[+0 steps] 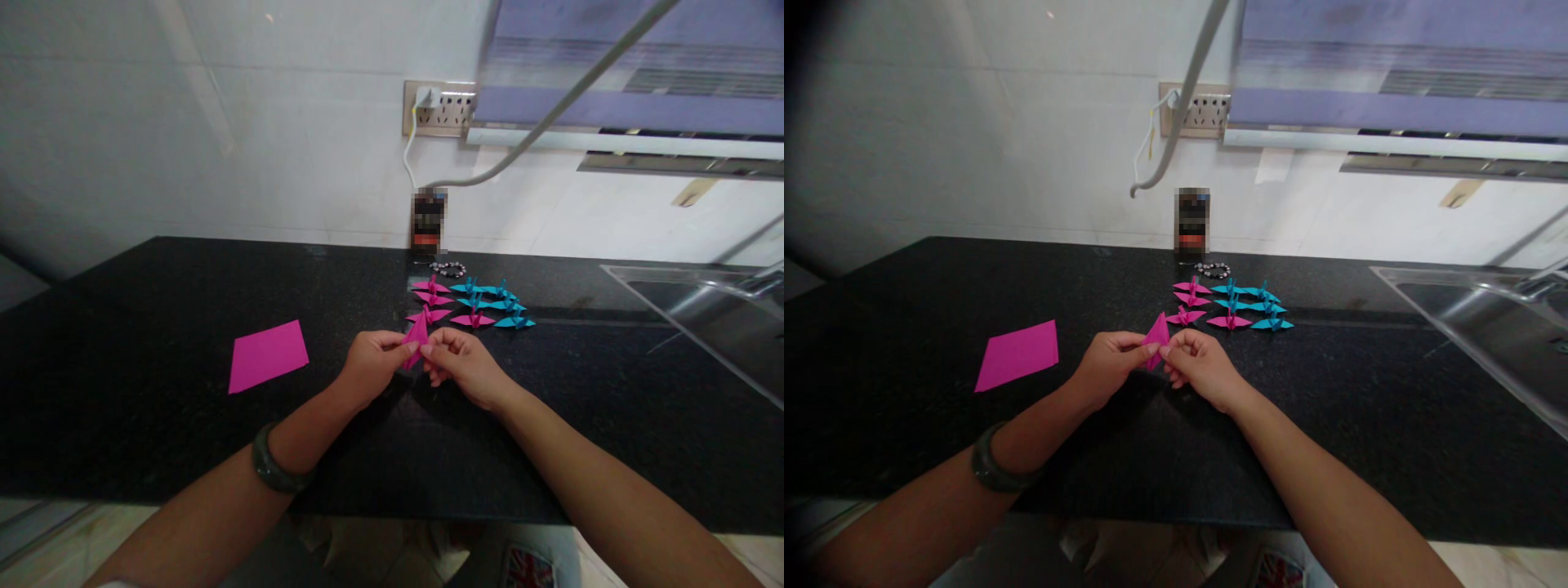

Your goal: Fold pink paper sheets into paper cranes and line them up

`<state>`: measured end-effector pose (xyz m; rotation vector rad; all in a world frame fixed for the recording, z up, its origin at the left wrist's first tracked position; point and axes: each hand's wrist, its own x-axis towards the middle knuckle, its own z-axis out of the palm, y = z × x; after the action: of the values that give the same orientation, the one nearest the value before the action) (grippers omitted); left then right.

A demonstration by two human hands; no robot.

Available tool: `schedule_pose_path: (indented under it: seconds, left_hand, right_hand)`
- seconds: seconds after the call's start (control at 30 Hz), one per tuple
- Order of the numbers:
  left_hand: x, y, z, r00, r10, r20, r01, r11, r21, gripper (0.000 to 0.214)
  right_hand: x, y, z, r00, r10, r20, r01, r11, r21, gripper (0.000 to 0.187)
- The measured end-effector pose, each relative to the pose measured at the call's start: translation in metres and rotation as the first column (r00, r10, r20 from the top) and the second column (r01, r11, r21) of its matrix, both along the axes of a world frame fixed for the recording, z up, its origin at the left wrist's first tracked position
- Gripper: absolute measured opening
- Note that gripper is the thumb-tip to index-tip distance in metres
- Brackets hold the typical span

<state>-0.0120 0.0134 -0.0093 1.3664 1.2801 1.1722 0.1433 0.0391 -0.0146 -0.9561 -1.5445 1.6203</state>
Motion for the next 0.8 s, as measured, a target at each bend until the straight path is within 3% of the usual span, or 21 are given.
schedule_pose_path:
  seconds: [0.13, 0.27, 0.43, 0.57, 0.7, 0.77, 0.8]
  left_hand:
    - [0.0, 0.001, -0.001, 1.0, -0.001, -0.012, 0.001, 1.0, 0.019, 0.022]
    - [-0.001, 0.001, -0.001, 0.996, 0.007, -0.089, -0.002, 0.999, 0.054, 0.024]
    - [0.001, -0.003, -0.001, 0.963, -0.003, -0.269, 0.037, 0.992, 0.122, 0.027]
    - [0.003, -0.006, -0.006, 0.931, -0.007, -0.365, 0.085, 0.976, 0.2, 0.029]
    - [0.004, -0.003, -0.008, 0.972, -0.008, -0.233, 0.044, 0.988, 0.151, 0.028]
    - [0.004, -0.001, -0.007, 0.998, -0.018, -0.064, 0.024, 0.996, 0.084, 0.027]
    - [0.003, 0.0, -0.006, 0.999, -0.032, 0.027, 0.03, 0.998, 0.046, 0.028]
  right_hand:
    - [-0.001, 0.0, -0.001, 0.989, -0.091, 0.12, 0.066, 0.978, 0.196, 0.019]
    - [-0.001, 0.0, -0.005, 0.951, -0.22, 0.218, 0.132, 0.925, 0.357, 0.019]
    - [-0.004, -0.003, -0.009, 0.865, -0.403, 0.298, 0.198, 0.821, 0.535, 0.021]
    - [-0.006, -0.006, -0.007, 0.786, -0.505, 0.356, 0.15, 0.715, 0.683, 0.021]
    - [-0.008, -0.011, -0.001, 0.755, -0.53, 0.387, 0.079, 0.658, 0.749, 0.018]
    - [-0.008, -0.012, 0.002, 0.811, -0.485, 0.326, 0.117, 0.681, 0.722, 0.019]
    - [-0.008, -0.013, 0.003, 0.851, -0.442, 0.284, 0.15, 0.723, 0.674, 0.02]
